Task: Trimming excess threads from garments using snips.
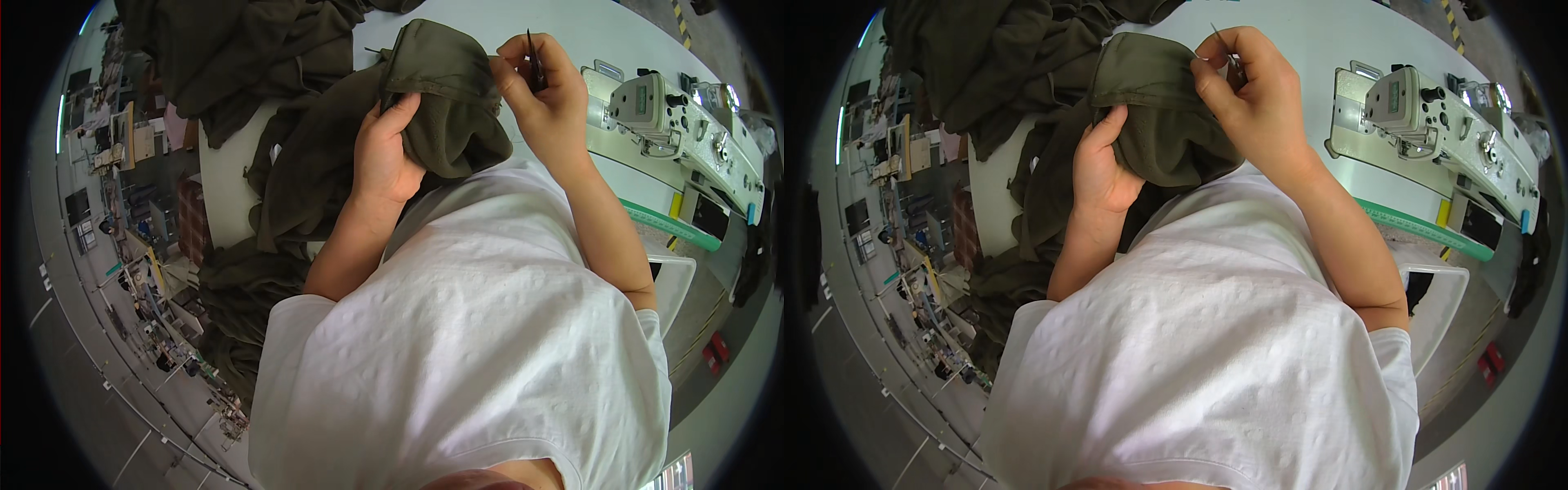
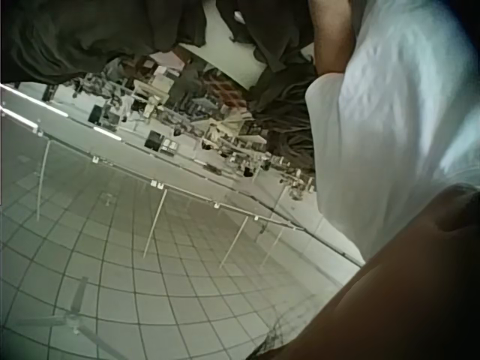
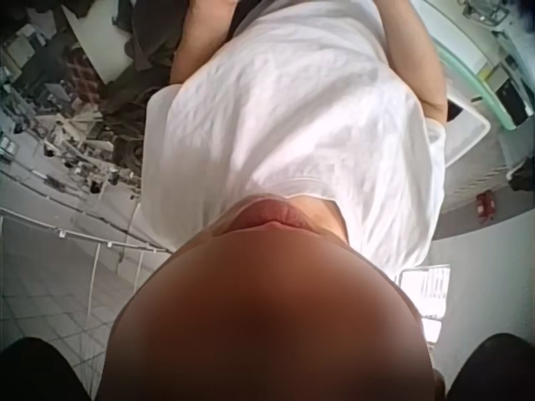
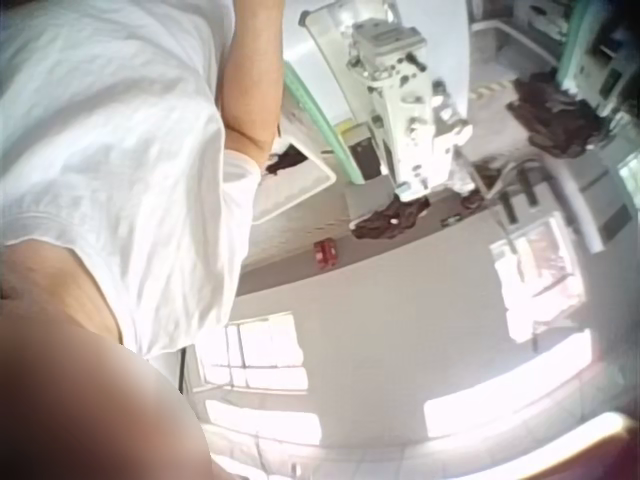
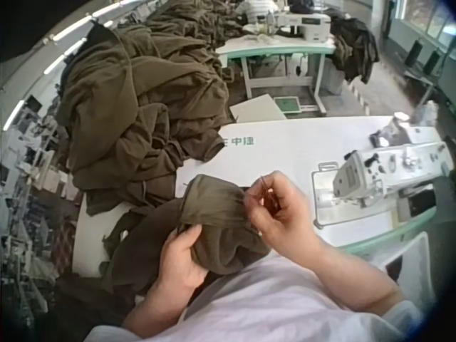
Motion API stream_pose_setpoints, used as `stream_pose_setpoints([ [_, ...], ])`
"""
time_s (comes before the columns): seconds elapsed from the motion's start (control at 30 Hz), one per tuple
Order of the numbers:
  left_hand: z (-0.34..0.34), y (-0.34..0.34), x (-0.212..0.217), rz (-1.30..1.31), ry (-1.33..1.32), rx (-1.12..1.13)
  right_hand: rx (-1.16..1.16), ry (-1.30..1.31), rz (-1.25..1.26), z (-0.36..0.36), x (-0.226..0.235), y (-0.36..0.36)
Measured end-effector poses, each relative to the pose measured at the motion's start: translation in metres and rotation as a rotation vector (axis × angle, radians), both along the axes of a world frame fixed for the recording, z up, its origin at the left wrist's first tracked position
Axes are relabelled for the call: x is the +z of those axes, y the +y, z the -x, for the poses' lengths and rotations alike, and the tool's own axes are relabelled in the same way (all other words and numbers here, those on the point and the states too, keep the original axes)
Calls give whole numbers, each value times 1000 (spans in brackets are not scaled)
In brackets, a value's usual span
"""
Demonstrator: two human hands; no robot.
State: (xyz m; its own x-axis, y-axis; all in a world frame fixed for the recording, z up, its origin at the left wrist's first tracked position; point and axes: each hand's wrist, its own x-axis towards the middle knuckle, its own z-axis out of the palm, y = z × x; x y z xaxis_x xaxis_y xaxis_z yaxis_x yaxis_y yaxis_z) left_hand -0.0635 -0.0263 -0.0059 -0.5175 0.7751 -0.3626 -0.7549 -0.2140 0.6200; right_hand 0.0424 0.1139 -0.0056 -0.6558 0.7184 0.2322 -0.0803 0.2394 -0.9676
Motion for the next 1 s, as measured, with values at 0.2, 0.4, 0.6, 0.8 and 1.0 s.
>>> stream_pose_setpoints([
  [0.2, -1, 0, 0, 3, -15, 2, 144, 142, -385, 1, 1, -10],
  [0.4, -6, -3, -2, 19, 163, -26, 179, 59, -505, 3, 0, -12],
  [0.6, -6, 2, 4, -18, 35, 16, 238, 72, -148, 0, -7, -10],
  [0.8, -5, 3, 3, 7, 21, 6, 264, 44, 348, -13, -2, -10],
  [1.0, -3, 2, 4, 21, 21, 26, 62, 87, 383, -20, -2, -3],
])
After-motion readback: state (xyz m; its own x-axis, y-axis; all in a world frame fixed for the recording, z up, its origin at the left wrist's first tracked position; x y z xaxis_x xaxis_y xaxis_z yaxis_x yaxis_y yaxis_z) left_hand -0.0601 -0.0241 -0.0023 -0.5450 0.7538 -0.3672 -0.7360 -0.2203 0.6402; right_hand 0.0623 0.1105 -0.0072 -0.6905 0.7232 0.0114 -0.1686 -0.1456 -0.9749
